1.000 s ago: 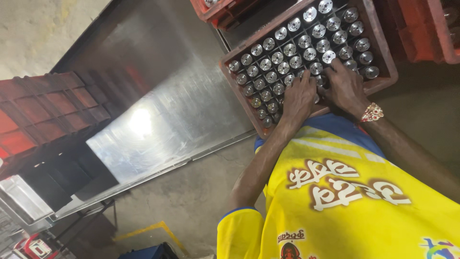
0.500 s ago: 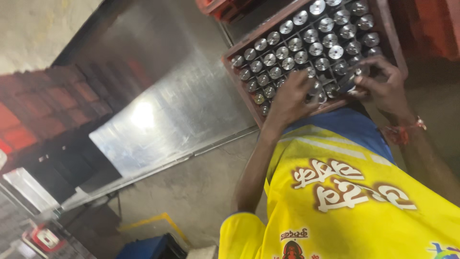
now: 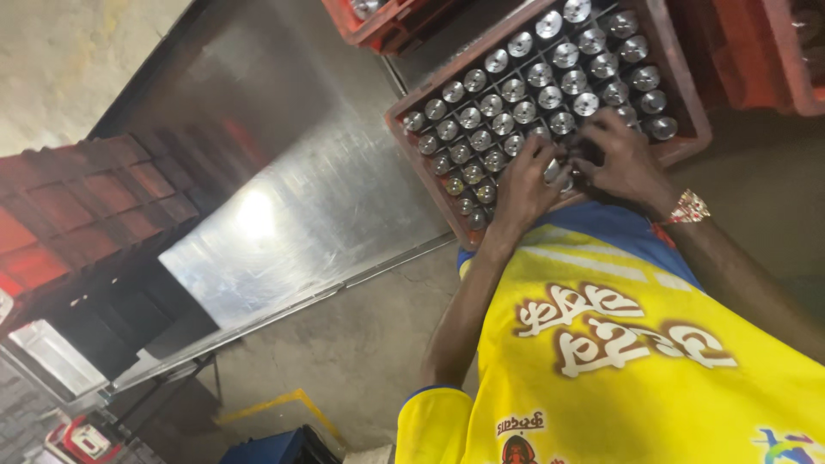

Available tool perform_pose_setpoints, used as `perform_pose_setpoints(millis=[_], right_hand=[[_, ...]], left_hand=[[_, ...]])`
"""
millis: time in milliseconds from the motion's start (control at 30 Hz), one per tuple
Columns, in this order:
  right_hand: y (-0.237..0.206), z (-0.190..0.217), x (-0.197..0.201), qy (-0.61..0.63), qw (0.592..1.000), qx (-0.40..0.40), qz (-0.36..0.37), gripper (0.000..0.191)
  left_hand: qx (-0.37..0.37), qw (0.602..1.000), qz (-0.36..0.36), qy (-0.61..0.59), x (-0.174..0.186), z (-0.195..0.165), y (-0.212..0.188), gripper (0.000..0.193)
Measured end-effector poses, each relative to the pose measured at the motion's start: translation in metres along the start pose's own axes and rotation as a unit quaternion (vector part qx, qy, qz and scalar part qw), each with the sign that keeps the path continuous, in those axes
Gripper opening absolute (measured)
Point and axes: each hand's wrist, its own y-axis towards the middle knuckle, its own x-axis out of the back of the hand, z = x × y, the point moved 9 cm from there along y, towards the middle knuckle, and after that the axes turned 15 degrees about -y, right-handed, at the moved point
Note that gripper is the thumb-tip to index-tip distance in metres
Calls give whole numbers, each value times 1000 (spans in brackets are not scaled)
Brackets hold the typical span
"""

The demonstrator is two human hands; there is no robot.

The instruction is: The person places small dark caps into the open tops of metal cups arranged in a red crate. The person repeatedly picks caps from a bowl and inserts them into the cups one by one.

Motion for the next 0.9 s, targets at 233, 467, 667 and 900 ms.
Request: perform_pose_setpoints(millis=[233,467,667,900], right_hand=[[-17,-58,31,2,979,-189,-77,13],[-19,-65,32,-132,984,-116,-20,43],[-16,-58,15,-217,971,-103,-22,40],[-32,-56,47,-57,989,-92,-97,38]], left_hand=[[-6,999,17,49,-1,13,2,36],[-20,991,35,130,-22,11,6,31],[-120,965,131,191,-74,-3,38,74],[-127,955,135,231,-59,-14,46,45]])
